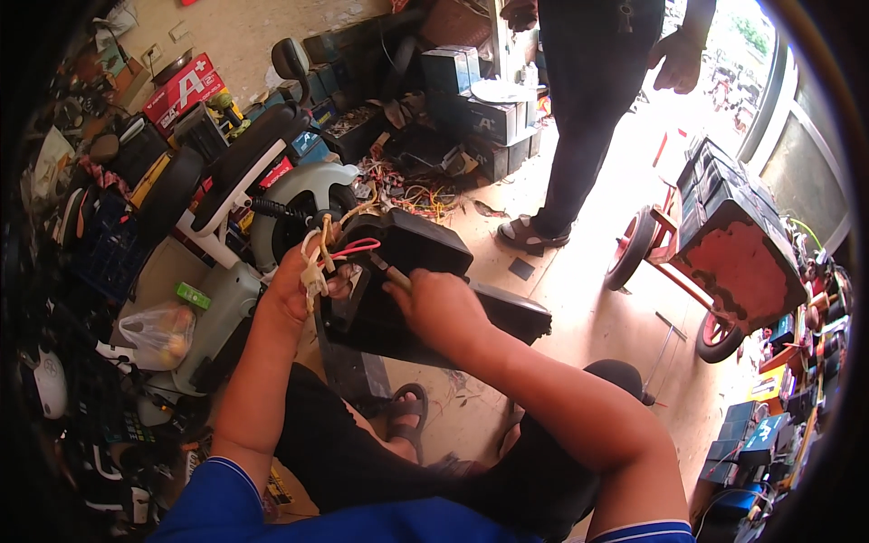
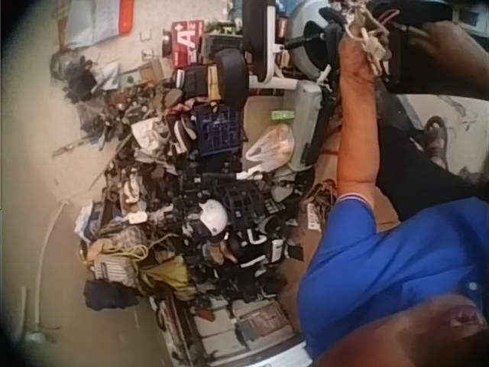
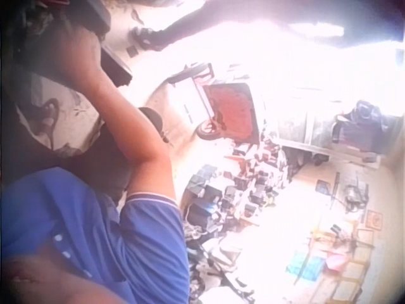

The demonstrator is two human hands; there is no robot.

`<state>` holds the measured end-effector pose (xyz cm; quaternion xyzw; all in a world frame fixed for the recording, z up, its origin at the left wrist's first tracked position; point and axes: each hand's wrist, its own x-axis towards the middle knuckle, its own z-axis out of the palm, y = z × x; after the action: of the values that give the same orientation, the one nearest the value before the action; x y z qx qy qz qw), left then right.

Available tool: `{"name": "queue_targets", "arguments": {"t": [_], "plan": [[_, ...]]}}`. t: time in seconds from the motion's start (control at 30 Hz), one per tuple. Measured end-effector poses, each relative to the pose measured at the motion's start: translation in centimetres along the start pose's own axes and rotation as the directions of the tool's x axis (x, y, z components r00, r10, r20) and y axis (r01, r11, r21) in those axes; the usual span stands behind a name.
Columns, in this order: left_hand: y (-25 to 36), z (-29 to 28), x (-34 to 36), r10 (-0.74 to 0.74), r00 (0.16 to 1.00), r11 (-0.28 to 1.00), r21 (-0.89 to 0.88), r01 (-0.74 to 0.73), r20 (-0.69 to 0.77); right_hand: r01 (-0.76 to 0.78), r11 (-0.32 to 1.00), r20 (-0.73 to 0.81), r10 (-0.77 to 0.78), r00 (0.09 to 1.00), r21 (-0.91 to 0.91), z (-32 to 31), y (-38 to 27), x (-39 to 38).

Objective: The person uses an electric screwdriver to disassemble a battery casing, strips insulation from wires with pliers, and connects multiple battery cells within the housing while sitting on the floor of a workshop.

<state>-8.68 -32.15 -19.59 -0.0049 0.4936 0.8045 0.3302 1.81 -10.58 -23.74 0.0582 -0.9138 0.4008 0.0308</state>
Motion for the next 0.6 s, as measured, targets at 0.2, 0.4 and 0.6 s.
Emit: {"name": "queue_targets", "arguments": {"t": [0.2,0.4,0.6], "plan": [[-0.7,-4.1,1.7,0.098,0.99,0.991,-0.105,-0.088,0.097,0.066,0.996,-0.183,-0.075,0.98,-0.052,-0.3,-0.8,-0.4],[-0.3,-2.3,0.4,0.13,0.99,0.991,0.039,-0.128,-0.05,-0.26,0.8,0.299,0.106,0.948,0.54,-1.0,0.3,0.3],[0.1,0.8,-0.4,0.134,0.977,0.969,0.227,-0.094,-0.168,-0.17,0.884,0.295,0.039,0.955,0.436,-2.0,-0.1,0.6]]}}
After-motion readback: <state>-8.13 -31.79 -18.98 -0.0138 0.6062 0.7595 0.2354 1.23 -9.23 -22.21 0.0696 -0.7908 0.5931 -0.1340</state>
